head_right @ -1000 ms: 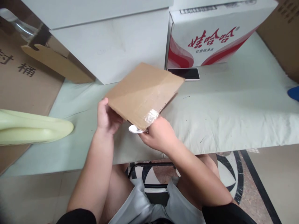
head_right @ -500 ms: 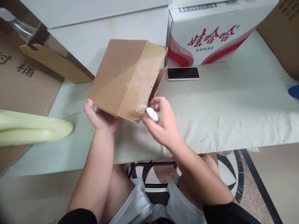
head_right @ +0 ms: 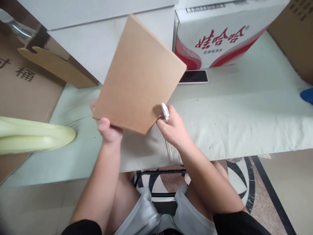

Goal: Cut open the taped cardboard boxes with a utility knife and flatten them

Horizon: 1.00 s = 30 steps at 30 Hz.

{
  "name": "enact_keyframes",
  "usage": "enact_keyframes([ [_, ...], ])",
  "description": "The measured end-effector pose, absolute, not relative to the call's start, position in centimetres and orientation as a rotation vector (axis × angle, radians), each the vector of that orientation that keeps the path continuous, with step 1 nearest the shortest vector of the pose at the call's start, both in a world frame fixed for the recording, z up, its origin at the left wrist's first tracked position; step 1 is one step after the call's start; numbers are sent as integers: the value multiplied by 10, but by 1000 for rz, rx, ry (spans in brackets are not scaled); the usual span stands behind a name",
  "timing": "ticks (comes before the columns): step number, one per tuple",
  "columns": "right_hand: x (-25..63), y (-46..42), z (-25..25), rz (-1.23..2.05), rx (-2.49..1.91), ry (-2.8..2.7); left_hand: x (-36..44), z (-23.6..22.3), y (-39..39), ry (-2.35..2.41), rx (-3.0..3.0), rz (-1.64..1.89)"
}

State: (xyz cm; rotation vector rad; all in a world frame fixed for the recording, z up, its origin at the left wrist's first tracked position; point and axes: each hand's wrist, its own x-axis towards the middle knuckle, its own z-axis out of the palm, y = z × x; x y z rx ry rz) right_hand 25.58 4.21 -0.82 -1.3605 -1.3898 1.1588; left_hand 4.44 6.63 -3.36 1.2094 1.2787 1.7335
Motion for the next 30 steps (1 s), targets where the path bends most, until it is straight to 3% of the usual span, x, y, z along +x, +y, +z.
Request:
enact_keyframes([
  [6, 252, 49, -8, 1480, -1361, -904, 26, -39, 70, 1388, 1666, 1770],
  [12, 263, 58, -4, 1265, -1311, -577, 26, -36, 69, 1345, 1847, 1652],
  [18, 297, 41, 35, 1011, -1038, -953, 26, -28, 61, 1310, 1964, 1230],
  [23, 296, 22, 70, 765, -1058, -930, 24, -21, 51, 1173, 2080, 978],
  [30, 289, 10, 68, 807, -1095, -1072, 28, -9, 41, 953, 2041, 856],
])
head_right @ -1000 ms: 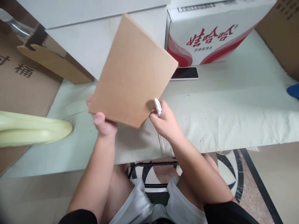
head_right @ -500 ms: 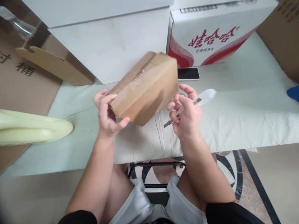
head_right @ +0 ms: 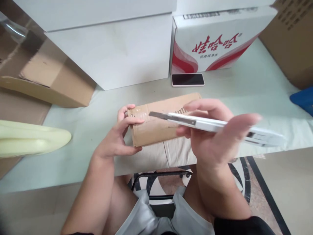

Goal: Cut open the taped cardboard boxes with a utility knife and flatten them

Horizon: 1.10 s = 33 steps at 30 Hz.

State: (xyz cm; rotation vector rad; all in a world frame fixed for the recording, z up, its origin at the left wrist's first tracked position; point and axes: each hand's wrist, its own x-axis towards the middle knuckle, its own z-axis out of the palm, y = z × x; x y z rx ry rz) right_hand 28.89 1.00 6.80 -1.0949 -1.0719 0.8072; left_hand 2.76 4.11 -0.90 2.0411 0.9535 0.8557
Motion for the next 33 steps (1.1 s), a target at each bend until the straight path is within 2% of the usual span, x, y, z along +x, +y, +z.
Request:
enact_keyframes([
  [8, 291, 14, 59, 804, -1236, -1435, 40, -12, 46, 801, 1688, 949],
  [13, 291, 15, 69, 869, -1184, -1518, 50, -13, 47, 898, 1610, 1037],
  [20, 287, 14, 62, 866, -1153, -1351, 52, -22, 51, 881, 1622, 1111],
  [24, 286, 12, 58, 972, -1186, -1219, 52, -24, 52, 858, 1627, 1109],
  [28, 286, 11, 65, 1016, -1262, -1342, 53, -23, 52, 862, 1613, 1119],
  [33, 287, 15, 71, 882, -1285, -1483, 54, -25, 52, 858, 1593, 1133],
])
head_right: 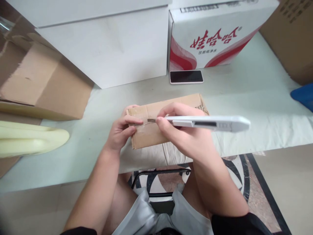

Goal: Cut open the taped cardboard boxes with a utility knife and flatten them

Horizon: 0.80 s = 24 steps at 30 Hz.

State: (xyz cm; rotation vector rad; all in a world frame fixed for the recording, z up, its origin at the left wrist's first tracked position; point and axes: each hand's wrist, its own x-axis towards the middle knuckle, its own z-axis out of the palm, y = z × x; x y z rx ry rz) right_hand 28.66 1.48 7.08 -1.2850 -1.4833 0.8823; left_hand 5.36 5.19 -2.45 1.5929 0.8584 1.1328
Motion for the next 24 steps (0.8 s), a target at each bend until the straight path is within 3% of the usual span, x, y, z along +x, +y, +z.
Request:
enact_keyframes([
  [24, 283, 18, 73, 808, -1309, -1779, 57, -27, 51, 869, 1604, 1171],
])
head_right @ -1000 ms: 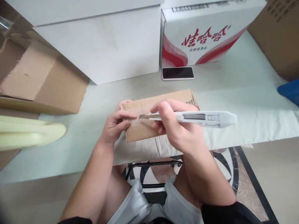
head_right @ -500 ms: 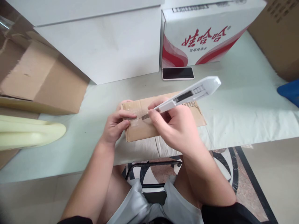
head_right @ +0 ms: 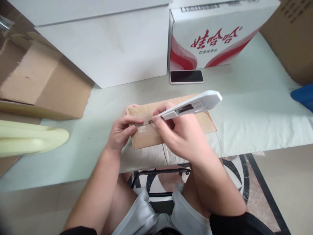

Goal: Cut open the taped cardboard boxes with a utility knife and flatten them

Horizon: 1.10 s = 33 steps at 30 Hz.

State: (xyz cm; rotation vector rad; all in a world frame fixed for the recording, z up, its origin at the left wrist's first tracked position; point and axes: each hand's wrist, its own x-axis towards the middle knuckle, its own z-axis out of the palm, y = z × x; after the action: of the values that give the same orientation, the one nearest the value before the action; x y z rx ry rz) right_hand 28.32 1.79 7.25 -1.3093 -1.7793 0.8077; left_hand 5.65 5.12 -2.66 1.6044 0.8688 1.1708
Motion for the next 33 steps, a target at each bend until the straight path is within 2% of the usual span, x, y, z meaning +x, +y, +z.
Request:
enact_keyframes([
  [12, 283, 20, 73, 801, -1314, -1821, 59, -24, 49, 924, 1598, 1177],
  [20, 282, 18, 70, 788, -1429, -1526, 61, -24, 48, 916, 1567, 1191],
  [33, 282, 18, 63, 672, -1422, -1480, 60, -27, 50, 885, 1572, 1232],
])
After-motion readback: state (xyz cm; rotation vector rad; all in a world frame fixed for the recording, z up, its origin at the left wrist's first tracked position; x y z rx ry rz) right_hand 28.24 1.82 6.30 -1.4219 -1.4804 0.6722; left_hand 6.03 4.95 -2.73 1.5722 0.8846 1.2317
